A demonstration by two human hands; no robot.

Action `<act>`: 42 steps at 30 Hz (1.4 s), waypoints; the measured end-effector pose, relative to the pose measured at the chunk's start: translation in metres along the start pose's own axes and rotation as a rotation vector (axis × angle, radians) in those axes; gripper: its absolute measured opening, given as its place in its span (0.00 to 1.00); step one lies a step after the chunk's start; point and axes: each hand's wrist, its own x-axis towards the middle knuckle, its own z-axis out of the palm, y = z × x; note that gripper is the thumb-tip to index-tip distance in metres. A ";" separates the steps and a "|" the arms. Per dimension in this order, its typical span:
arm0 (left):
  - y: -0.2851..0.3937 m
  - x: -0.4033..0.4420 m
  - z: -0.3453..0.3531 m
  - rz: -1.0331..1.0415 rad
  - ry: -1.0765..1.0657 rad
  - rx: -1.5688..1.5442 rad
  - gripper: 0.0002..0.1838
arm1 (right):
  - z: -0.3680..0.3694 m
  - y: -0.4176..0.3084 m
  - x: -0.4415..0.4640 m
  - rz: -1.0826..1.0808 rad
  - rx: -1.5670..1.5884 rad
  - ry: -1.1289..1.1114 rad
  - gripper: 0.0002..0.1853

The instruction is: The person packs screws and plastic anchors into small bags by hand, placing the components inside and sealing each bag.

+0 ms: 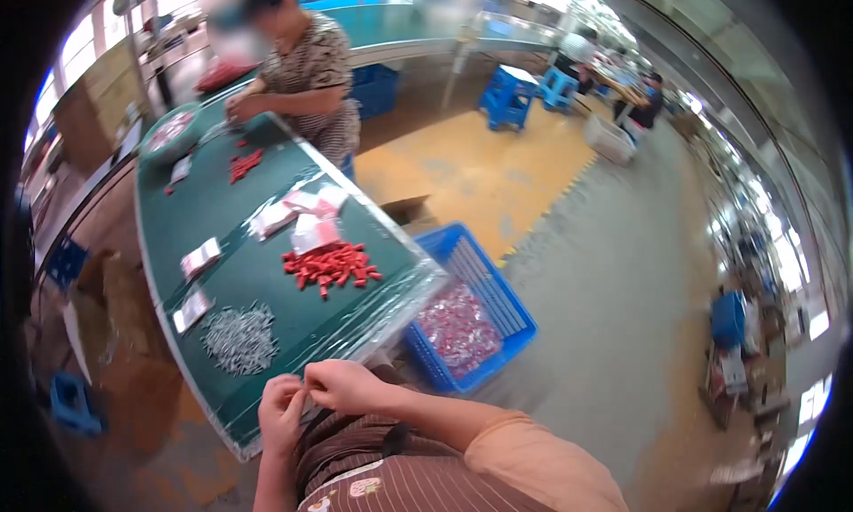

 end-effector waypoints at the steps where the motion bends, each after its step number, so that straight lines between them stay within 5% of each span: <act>1: 0.002 0.001 -0.003 0.026 -0.005 0.101 0.05 | 0.000 0.005 -0.002 -0.025 -0.017 0.023 0.07; 5: 0.016 -0.001 -0.001 -0.005 -0.064 0.179 0.05 | 0.008 0.021 -0.008 -0.191 0.087 0.186 0.06; 16: 0.009 0.008 -0.002 -0.254 -0.199 0.104 0.03 | -0.008 0.033 -0.012 -0.017 0.261 -0.005 0.08; 18: 0.007 0.007 0.001 -0.429 -0.145 -0.054 0.04 | -0.011 0.033 -0.010 0.022 0.299 -0.024 0.08; 19: 0.008 0.008 0.003 -0.516 -0.117 -0.133 0.04 | -0.010 0.033 -0.009 -0.060 0.188 0.147 0.09; 21: 0.010 0.010 0.007 -0.526 -0.036 -0.132 0.05 | -0.006 0.032 -0.010 -0.217 -0.045 0.489 0.10; 25: 0.009 0.009 0.021 -0.395 0.055 -0.127 0.06 | -0.009 0.027 -0.020 -0.175 0.005 0.371 0.11; 28: 0.009 0.010 0.029 -0.053 0.010 0.285 0.06 | 0.005 0.039 -0.020 -0.023 0.248 0.184 0.10; 37: 0.031 0.002 0.038 0.004 -0.056 0.421 0.06 | 0.002 0.036 -0.031 -0.041 0.247 0.215 0.08; 42: 0.009 -0.009 0.029 -0.208 -0.001 0.119 0.04 | 0.014 0.037 -0.030 -0.045 0.234 0.236 0.08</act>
